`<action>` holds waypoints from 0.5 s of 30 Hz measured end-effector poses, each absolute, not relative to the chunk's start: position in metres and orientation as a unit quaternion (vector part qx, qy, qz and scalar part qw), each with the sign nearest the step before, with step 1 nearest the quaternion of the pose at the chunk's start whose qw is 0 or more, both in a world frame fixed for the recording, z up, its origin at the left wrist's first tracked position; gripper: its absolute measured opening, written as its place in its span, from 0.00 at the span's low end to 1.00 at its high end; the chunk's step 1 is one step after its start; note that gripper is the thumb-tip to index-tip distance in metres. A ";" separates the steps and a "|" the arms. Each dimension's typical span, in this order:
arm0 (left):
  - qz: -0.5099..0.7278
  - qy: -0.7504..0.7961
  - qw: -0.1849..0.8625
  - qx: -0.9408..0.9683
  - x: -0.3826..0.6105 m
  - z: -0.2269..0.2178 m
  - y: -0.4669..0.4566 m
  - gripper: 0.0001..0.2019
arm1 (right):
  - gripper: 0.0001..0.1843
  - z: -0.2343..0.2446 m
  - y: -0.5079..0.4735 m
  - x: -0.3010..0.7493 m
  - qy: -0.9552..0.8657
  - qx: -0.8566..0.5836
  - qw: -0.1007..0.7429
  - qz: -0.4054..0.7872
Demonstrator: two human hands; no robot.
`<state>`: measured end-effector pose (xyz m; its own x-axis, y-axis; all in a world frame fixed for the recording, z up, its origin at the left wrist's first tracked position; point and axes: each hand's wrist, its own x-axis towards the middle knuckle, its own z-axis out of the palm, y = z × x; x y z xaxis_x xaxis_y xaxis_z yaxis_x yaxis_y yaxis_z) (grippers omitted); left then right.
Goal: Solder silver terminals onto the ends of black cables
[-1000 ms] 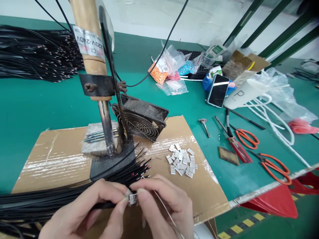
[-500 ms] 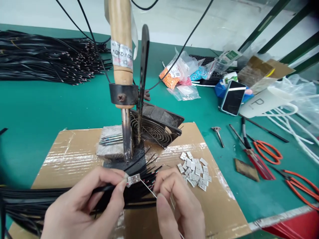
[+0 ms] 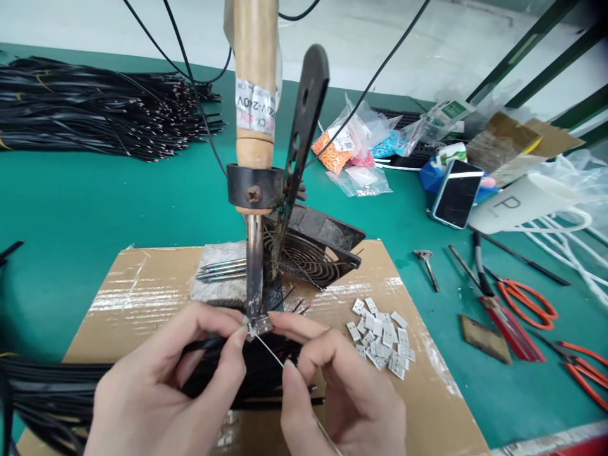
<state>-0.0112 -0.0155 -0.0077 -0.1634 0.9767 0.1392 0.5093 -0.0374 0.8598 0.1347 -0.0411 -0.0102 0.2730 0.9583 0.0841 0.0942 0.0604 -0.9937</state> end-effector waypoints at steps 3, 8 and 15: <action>0.428 0.633 0.277 0.583 -0.009 -0.008 -0.012 0.04 | 0.12 -0.010 -0.038 0.139 -0.456 -0.544 0.567 0.418; 0.425 0.633 0.278 0.584 -0.010 -0.005 -0.013 0.04 | 0.11 -0.012 -0.038 0.141 -0.456 -0.568 0.549 0.409; 0.438 0.647 0.273 0.561 -0.014 -0.013 -0.015 0.04 | 0.12 -0.007 -0.034 0.143 -0.500 -0.556 0.558 0.361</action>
<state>-0.0140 -0.0150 -0.0127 -0.2208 0.9653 0.1392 0.4865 -0.0147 0.8735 0.1428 -0.0337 -0.0074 0.2401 0.9582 0.1555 0.1530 0.1208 -0.9808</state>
